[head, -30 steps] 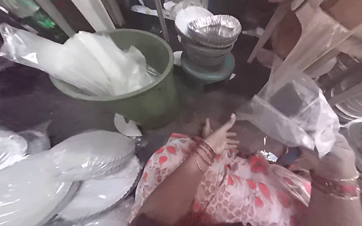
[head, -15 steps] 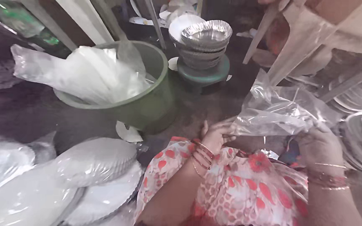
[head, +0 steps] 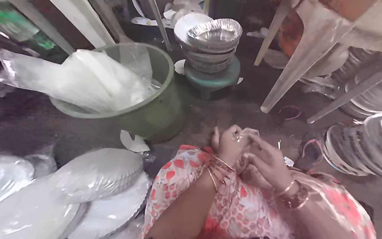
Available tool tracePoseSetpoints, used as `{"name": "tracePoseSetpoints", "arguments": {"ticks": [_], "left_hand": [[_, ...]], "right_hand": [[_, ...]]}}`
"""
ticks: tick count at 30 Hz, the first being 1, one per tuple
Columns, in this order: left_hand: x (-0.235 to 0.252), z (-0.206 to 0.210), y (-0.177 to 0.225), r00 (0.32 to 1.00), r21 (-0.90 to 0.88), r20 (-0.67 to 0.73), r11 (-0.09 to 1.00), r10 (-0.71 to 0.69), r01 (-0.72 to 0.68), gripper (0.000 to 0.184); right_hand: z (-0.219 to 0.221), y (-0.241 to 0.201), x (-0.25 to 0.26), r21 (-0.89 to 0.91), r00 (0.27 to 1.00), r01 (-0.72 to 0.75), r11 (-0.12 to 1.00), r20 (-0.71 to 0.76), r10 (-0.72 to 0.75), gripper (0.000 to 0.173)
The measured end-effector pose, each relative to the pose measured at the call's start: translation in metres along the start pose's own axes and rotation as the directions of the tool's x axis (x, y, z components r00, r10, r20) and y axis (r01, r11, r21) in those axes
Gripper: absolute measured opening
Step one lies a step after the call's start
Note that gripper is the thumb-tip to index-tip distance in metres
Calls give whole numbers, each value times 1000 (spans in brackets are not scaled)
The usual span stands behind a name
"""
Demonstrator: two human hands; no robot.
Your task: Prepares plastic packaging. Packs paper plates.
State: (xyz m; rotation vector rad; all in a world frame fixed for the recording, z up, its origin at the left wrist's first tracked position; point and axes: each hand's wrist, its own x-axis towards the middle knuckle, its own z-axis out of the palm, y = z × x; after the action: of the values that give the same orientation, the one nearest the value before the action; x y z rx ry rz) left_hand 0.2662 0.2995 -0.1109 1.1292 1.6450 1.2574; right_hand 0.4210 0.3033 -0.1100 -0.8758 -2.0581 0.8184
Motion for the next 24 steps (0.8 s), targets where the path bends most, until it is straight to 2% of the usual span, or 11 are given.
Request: {"name": "tracePoseSetpoints", "arguments": {"ticks": [2, 5, 8, 9, 11, 13, 15, 18, 21, 23, 24], "left_hand": [[-2, 1, 1, 999, -77, 40, 997, -27, 30, 16], [-3, -4, 14, 968, -323, 167, 917, -188, 234, 23], [4, -9, 11, 949, -426, 237, 856, -208, 293, 19], [5, -12, 10, 949, -453, 247, 842, -198, 294, 19], [6, -14, 9, 946, -480, 258, 823, -199, 304, 21], [0, -13, 18, 916, -489, 321, 787, -239, 377, 30], [-7, -8, 26, 882, -516, 391, 730, -263, 447, 44], [-11, -3, 24, 881, -594, 373, 655, -291, 467, 51], [-4, -10, 23, 858, -620, 395, 593, -329, 513, 41], [-2, -14, 25, 859, -622, 404, 594, -314, 510, 22], [-2, -14, 25, 857, -605, 417, 612, -302, 510, 18]], "right_hand": [[12, -3, -1, 134, 985, -97, 986, -129, 114, 43], [-3, -8, 4, 75, 963, -240, 968, -106, 247, 52], [-25, 4, 4, -115, 974, -191, 975, -146, 174, 28], [-31, 6, 6, -122, 971, -185, 975, -177, 162, 21], [-40, 3, 9, -23, 943, -231, 973, -250, 218, 13], [-38, -1, 10, 124, 918, -268, 956, -268, 292, 12], [-29, -5, 9, 270, 914, -288, 919, -210, 348, 17], [-22, -8, 7, 492, 881, -390, 779, -47, 471, 18], [-30, -4, 11, 657, 800, -478, 583, 52, 598, 14], [-34, -5, 15, 708, 764, -484, 513, 57, 642, 17], [-35, -7, 16, 736, 753, -477, 481, 60, 655, 19]]}}
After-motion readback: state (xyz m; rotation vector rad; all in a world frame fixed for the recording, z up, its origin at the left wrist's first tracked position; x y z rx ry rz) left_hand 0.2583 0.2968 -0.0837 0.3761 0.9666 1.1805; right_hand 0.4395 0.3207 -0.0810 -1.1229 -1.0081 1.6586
